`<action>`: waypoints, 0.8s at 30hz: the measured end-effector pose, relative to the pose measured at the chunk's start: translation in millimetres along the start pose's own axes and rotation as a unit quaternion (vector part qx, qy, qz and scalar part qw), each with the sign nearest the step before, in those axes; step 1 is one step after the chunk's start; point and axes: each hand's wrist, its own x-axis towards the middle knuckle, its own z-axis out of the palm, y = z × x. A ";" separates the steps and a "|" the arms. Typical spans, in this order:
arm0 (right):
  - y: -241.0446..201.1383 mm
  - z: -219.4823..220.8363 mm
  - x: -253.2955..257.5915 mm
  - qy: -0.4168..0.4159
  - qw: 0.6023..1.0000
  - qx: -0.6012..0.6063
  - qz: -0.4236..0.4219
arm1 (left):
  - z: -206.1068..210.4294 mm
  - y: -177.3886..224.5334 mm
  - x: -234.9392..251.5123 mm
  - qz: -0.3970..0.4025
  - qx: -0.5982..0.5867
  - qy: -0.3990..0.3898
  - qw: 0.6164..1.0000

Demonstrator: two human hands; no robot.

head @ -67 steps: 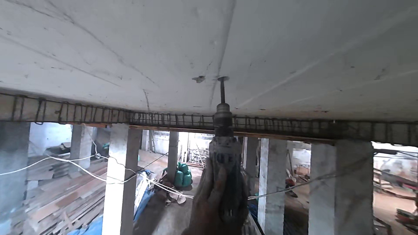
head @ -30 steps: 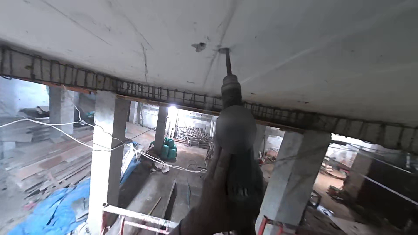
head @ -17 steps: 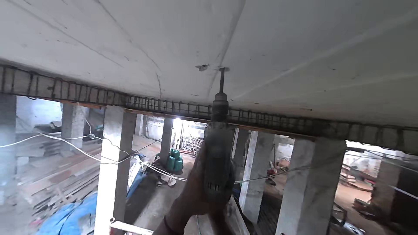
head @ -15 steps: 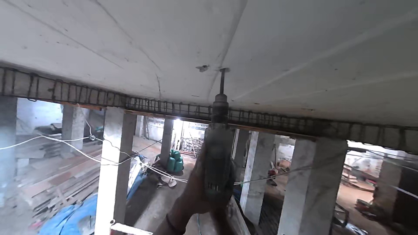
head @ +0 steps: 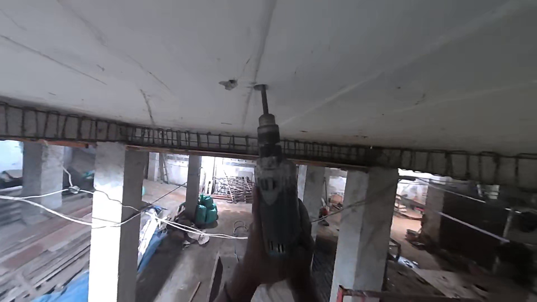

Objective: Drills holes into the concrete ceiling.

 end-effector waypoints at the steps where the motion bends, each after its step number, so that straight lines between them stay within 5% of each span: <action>1: -10.8 -5.3 -3.5 0.000 0.999 -0.038 0.007 | 1.4 7.6 -4.5 -0.002 -0.015 0.004 1.000; 10: -86.2 -0.5 -39.8 -0.028 0.996 -0.032 0.076 | -33.0 95.2 -6.4 -0.032 0.053 -0.025 0.998; 16: -90.6 42.4 -50.5 -0.014 0.984 0.142 0.110 | -76.5 80.6 -9.2 -0.032 0.056 -0.080 0.995; 20: -49.1 100.5 -66.2 0.061 0.985 0.150 0.056 | -103.6 60.5 -6.5 -0.040 0.102 -0.114 0.987; 24: -48.0 116.0 -61.1 0.077 0.968 0.200 0.130 | -110.5 54.8 -2.6 -0.043 0.162 -0.114 0.979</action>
